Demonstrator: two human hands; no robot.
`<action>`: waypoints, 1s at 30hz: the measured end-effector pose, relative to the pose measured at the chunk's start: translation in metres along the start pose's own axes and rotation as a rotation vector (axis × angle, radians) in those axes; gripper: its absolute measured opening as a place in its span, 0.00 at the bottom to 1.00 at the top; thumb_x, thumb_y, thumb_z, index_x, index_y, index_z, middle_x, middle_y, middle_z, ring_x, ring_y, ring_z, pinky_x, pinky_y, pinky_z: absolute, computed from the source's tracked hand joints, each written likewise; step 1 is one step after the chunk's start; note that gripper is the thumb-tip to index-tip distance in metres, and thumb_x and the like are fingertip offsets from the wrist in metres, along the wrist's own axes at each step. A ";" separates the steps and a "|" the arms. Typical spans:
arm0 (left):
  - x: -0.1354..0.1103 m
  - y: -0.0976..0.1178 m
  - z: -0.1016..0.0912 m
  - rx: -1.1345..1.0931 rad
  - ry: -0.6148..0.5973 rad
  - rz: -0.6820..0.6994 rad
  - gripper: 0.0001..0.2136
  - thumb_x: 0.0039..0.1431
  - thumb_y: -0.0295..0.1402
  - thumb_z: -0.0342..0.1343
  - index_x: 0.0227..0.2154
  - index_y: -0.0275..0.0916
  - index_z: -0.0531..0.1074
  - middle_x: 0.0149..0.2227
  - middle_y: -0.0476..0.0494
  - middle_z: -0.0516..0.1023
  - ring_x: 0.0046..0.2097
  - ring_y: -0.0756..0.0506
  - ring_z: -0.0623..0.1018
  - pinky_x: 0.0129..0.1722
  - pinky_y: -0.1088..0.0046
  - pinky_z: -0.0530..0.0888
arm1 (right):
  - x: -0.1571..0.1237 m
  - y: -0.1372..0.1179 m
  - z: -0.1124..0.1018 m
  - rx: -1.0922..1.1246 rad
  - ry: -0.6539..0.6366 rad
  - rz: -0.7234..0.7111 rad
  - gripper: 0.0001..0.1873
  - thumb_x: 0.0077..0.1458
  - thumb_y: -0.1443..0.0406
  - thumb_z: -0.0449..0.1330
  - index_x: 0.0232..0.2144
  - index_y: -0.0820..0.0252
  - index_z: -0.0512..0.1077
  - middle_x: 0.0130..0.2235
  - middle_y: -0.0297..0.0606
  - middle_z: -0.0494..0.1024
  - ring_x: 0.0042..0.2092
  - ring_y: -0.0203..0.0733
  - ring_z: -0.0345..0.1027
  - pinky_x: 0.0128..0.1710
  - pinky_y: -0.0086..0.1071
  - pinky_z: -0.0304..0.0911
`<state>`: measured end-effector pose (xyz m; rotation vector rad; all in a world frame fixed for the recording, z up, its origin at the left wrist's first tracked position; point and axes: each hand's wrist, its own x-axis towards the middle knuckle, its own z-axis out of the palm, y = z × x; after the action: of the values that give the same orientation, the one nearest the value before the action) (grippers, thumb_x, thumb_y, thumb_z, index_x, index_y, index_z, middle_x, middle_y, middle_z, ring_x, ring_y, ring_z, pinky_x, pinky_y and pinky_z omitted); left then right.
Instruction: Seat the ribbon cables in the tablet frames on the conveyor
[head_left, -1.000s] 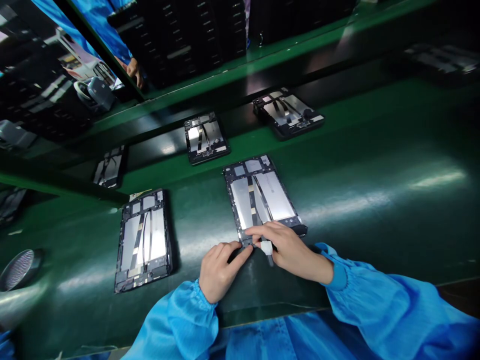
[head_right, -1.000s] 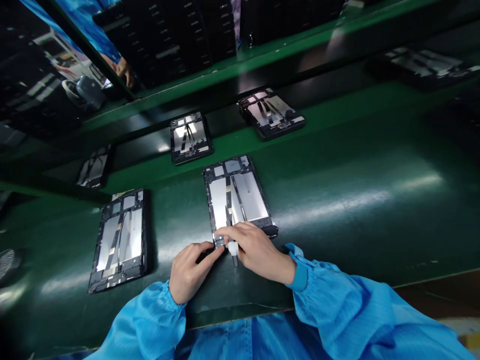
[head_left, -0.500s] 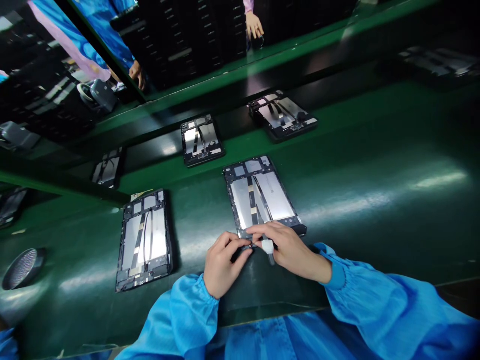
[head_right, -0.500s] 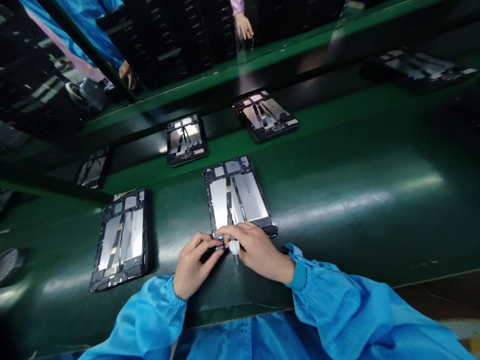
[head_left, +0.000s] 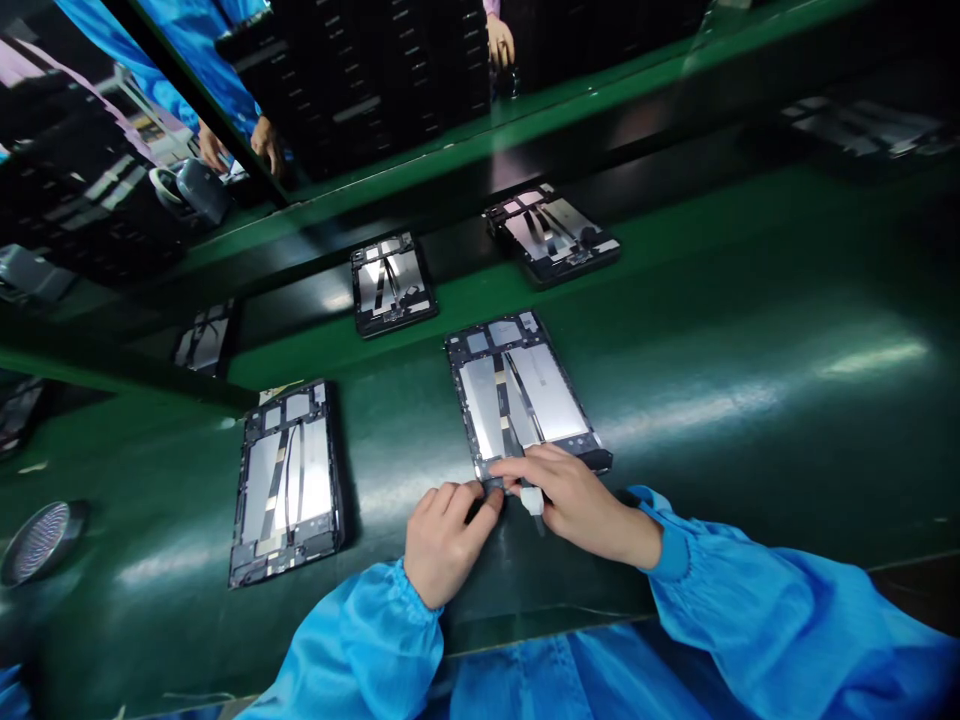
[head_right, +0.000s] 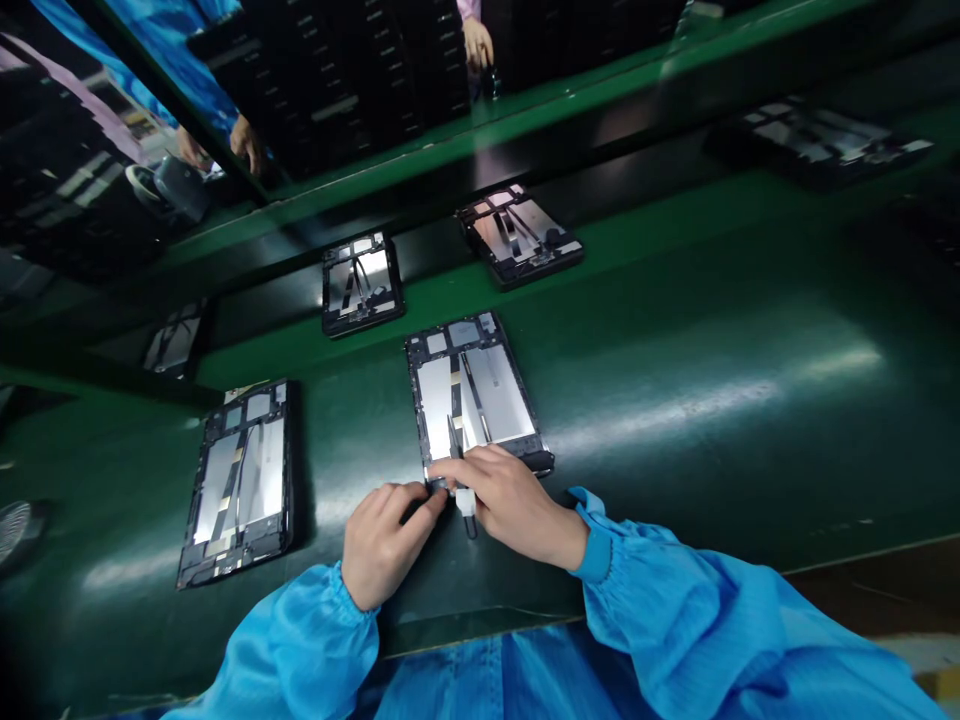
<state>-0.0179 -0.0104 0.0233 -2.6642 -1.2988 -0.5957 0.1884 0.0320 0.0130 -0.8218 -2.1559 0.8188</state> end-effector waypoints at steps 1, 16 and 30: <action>-0.002 0.000 -0.001 0.038 -0.004 0.038 0.10 0.67 0.26 0.51 0.47 0.37 0.74 0.38 0.43 0.75 0.35 0.46 0.70 0.33 0.69 0.64 | 0.000 0.000 0.000 -0.014 -0.003 -0.006 0.33 0.44 0.84 0.47 0.51 0.59 0.67 0.36 0.38 0.73 0.38 0.46 0.67 0.37 0.37 0.63; -0.013 -0.011 -0.001 0.047 -0.067 0.131 0.17 0.69 0.24 0.45 0.58 0.40 0.67 0.49 0.42 0.75 0.40 0.45 0.71 0.36 0.68 0.68 | -0.004 0.004 0.001 0.096 -0.010 0.074 0.26 0.57 0.80 0.50 0.55 0.56 0.65 0.41 0.39 0.76 0.44 0.47 0.69 0.44 0.40 0.67; -0.007 0.001 0.001 0.057 -0.087 0.032 0.17 0.70 0.25 0.40 0.54 0.39 0.69 0.45 0.40 0.74 0.37 0.45 0.73 0.34 0.69 0.67 | -0.031 -0.011 -0.020 0.364 0.078 0.320 0.13 0.68 0.63 0.55 0.53 0.53 0.71 0.41 0.38 0.76 0.36 0.39 0.73 0.36 0.31 0.72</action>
<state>-0.0206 -0.0154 0.0194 -2.6867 -1.2724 -0.4365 0.2178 0.0085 0.0215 -0.9972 -1.7552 1.2731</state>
